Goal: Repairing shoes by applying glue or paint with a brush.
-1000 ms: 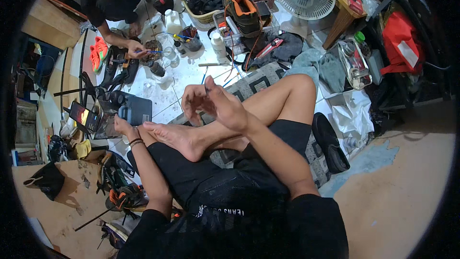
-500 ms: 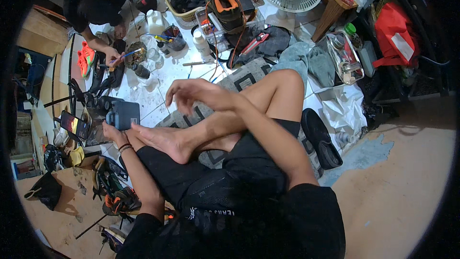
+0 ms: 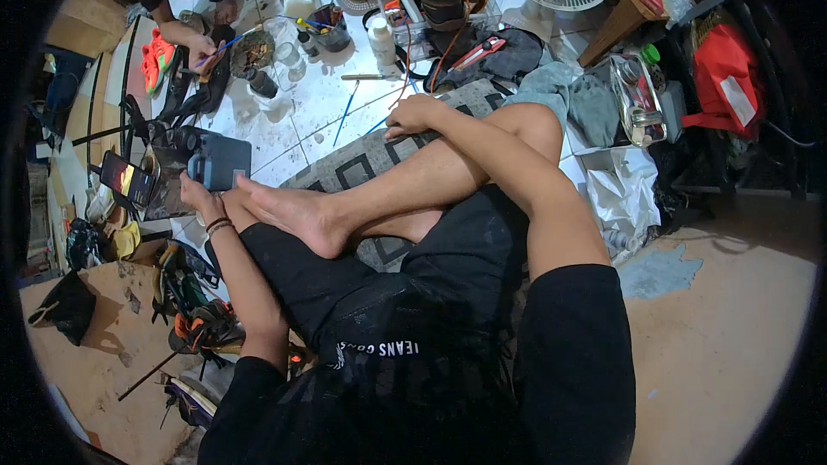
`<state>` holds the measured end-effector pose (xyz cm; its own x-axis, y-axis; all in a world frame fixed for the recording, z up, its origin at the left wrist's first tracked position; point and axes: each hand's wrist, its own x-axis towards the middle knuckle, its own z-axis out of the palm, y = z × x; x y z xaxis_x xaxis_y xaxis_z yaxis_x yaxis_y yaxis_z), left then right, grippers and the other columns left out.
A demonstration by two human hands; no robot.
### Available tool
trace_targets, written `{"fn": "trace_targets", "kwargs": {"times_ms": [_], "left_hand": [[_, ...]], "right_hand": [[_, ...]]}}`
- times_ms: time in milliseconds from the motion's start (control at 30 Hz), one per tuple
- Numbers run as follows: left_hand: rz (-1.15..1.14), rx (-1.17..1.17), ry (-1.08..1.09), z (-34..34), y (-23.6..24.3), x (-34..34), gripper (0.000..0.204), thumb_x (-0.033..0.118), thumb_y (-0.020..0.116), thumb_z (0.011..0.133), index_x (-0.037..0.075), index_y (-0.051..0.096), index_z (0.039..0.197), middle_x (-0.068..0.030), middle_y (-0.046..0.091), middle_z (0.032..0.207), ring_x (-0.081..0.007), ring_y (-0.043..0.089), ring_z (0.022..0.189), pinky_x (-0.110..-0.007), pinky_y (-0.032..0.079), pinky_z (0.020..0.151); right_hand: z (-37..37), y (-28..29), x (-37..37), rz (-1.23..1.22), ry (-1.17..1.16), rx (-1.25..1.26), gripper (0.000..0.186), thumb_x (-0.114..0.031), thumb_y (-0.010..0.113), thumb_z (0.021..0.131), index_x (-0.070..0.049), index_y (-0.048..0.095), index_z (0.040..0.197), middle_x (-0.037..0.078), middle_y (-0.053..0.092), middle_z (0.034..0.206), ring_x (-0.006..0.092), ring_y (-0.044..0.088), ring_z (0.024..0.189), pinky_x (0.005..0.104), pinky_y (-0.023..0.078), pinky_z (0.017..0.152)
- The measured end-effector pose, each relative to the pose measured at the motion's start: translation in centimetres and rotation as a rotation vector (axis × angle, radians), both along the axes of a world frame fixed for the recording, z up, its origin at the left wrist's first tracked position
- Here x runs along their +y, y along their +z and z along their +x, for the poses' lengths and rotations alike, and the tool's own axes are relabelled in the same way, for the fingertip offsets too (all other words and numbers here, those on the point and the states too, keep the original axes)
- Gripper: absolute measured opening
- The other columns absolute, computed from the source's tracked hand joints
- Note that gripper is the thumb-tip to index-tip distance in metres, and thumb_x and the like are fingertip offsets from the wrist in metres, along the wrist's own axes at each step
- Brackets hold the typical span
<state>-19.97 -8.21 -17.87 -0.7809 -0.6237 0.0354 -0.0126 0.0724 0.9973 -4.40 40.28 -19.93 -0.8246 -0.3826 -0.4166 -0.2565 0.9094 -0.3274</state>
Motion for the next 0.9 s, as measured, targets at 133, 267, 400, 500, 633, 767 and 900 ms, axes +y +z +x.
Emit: {"fn": "trace_targets", "kwargs": {"times_ms": [133,267,400,500,633,767,900], "left_hand": [[0.003,0.017,-0.012,-0.4,-0.8,-0.8,0.043,0.031,0.058,0.095,-0.009,0.07,0.109,-0.0092,0.07,0.094,-0.0164,0.061,0.081,-0.032,0.05,0.075],[0.013,0.048,-0.042,-0.3,-0.9,-1.0,0.039,0.028,0.058,0.095,-0.008,0.069,0.104,-0.0088,0.069,0.092,-0.0175,0.063,0.078,-0.033,0.051,0.072],[0.12,0.062,-0.067,0.2,-0.2,-0.5,0.034,0.026,0.059,0.095,-0.007,0.07,0.098,-0.007,0.068,0.088,-0.0162,0.062,0.076,-0.032,0.051,0.071],[0.132,0.082,-0.059,0.5,0.0,-0.1,0.033,0.025,0.06,0.096,-0.007,0.07,0.098,-0.0049,0.067,0.085,-0.0132,0.059,0.077,-0.03,0.049,0.072],[0.145,0.114,-0.023,0.3,-0.2,-0.3,0.03,0.023,0.06,0.096,-0.005,0.069,0.092,-0.004,0.066,0.084,-0.0122,0.059,0.075,-0.029,0.048,0.071],[0.159,0.066,-0.028,-0.3,-0.8,-1.0,0.036,0.027,0.058,0.094,-0.007,0.069,0.099,-0.0092,0.068,0.091,-0.0192,0.065,0.078,-0.034,0.052,0.07],[-0.032,0.074,0.007,-0.7,-0.7,-1.3,0.038,0.027,0.056,0.094,-0.008,0.069,0.102,-0.0104,0.069,0.093,-0.021,0.065,0.077,-0.036,0.053,0.07]], "right_hand": [[-0.2,-0.2,0.7,-0.224,-0.029,-0.015,0.044,-0.048,0.056,0.096,-0.008,0.074,0.099,0.018,0.071,0.1,0.0368,0.066,0.094,0.0457,0.051,0.082],[-0.6,-1.2,1.7,-0.392,-0.032,-0.119,0.038,-0.038,0.056,0.099,-0.002,0.069,0.099,0.018,0.069,0.091,0.0324,0.063,0.081,0.0424,0.048,0.076],[-1.2,-1.9,3.1,-0.465,0.003,-0.18,0.037,-0.034,0.054,0.101,0.001,0.064,0.093,0.013,0.063,0.079,0.0216,0.058,0.073,0.0397,0.046,0.071],[-1.2,-1.6,4.3,-0.539,-0.087,-0.294,0.035,-0.032,0.054,0.102,0.0,0.063,0.092,0.007,0.061,0.074,0.0167,0.056,0.071,0.0371,0.045,0.067],[-0.4,-1.2,4.0,-0.721,-0.369,-0.462,0.037,-0.037,0.053,0.102,-0.004,0.063,0.088,0.005,0.059,0.068,0.0174,0.056,0.065,0.0373,0.045,0.062],[0.3,-1.6,1.5,-0.282,-0.13,0.01,0.05,-0.054,0.053,0.096,-0.007,0.068,0.094,0.017,0.064,0.077,0.0348,0.061,0.071,0.044,0.049,0.068],[0.2,-1.9,0.5,-0.214,-0.041,0.01,0.048,-0.053,0.055,0.095,-0.01,0.074,0.092,0.016,0.072,0.088,0.0386,0.067,0.083,0.0492,0.052,0.075]]}}
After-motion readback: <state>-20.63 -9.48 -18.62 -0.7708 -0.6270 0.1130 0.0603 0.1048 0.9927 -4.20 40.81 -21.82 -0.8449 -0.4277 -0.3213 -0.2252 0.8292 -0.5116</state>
